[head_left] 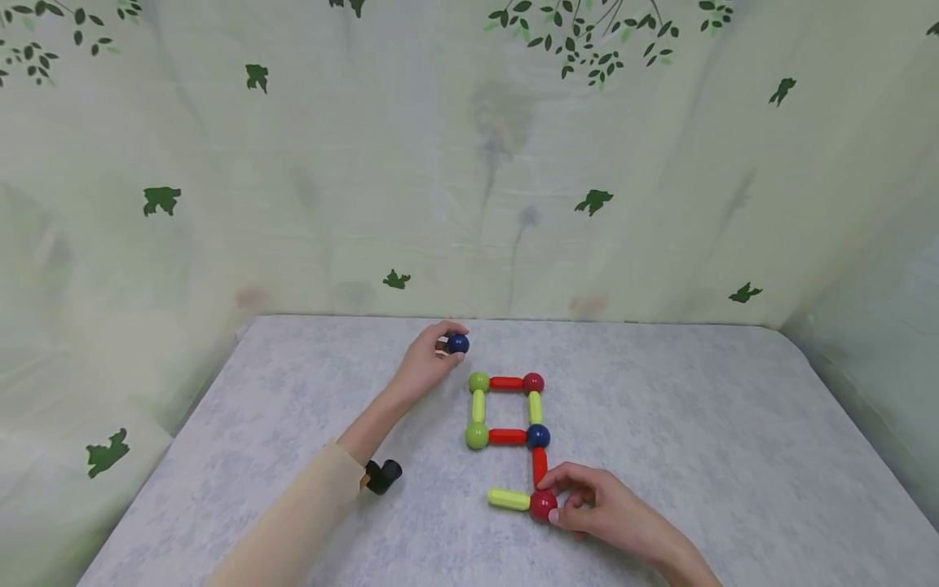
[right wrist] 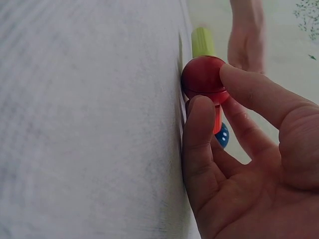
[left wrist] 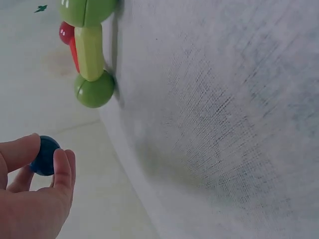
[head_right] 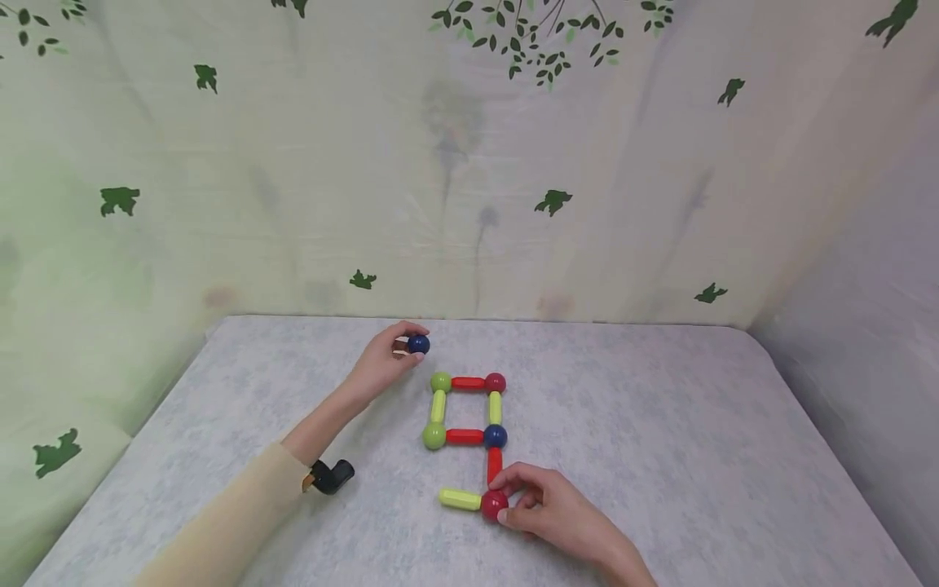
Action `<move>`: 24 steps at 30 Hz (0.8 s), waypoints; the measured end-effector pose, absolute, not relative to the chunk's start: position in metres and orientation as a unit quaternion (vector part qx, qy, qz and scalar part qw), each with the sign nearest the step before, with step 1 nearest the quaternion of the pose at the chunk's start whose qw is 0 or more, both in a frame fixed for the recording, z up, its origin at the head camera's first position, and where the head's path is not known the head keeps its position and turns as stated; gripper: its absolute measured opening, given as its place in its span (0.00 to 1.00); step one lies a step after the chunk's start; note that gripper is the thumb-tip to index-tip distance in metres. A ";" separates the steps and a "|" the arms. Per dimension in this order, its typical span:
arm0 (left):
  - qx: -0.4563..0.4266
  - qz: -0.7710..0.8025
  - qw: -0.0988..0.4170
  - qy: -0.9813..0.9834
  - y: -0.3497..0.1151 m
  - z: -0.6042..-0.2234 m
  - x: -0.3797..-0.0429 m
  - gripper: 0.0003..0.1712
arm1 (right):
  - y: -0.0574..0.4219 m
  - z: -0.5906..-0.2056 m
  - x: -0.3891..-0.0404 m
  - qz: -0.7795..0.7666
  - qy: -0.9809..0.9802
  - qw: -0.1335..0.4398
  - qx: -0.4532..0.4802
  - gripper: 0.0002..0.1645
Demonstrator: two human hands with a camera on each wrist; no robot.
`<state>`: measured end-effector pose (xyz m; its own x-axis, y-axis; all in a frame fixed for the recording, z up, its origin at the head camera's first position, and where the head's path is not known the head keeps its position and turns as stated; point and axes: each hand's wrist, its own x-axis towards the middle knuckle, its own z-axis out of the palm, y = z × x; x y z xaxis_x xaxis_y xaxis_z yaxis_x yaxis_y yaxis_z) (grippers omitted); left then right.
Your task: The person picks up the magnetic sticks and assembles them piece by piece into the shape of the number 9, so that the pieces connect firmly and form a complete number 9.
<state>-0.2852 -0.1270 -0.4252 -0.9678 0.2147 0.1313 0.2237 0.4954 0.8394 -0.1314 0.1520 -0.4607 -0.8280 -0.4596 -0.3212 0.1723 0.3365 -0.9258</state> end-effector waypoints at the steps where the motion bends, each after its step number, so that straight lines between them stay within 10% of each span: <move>1: -0.130 -0.484 0.003 -0.865 -0.129 -0.423 -0.280 0.21 | 0.152 -0.461 -0.132 -0.567 0.769 0.278 -0.094 0.17; 24: -0.122 -0.479 -0.111 -0.862 -0.152 -0.425 -0.164 0.25 | 0.154 -0.462 -0.133 -0.562 0.773 0.280 -0.091 0.19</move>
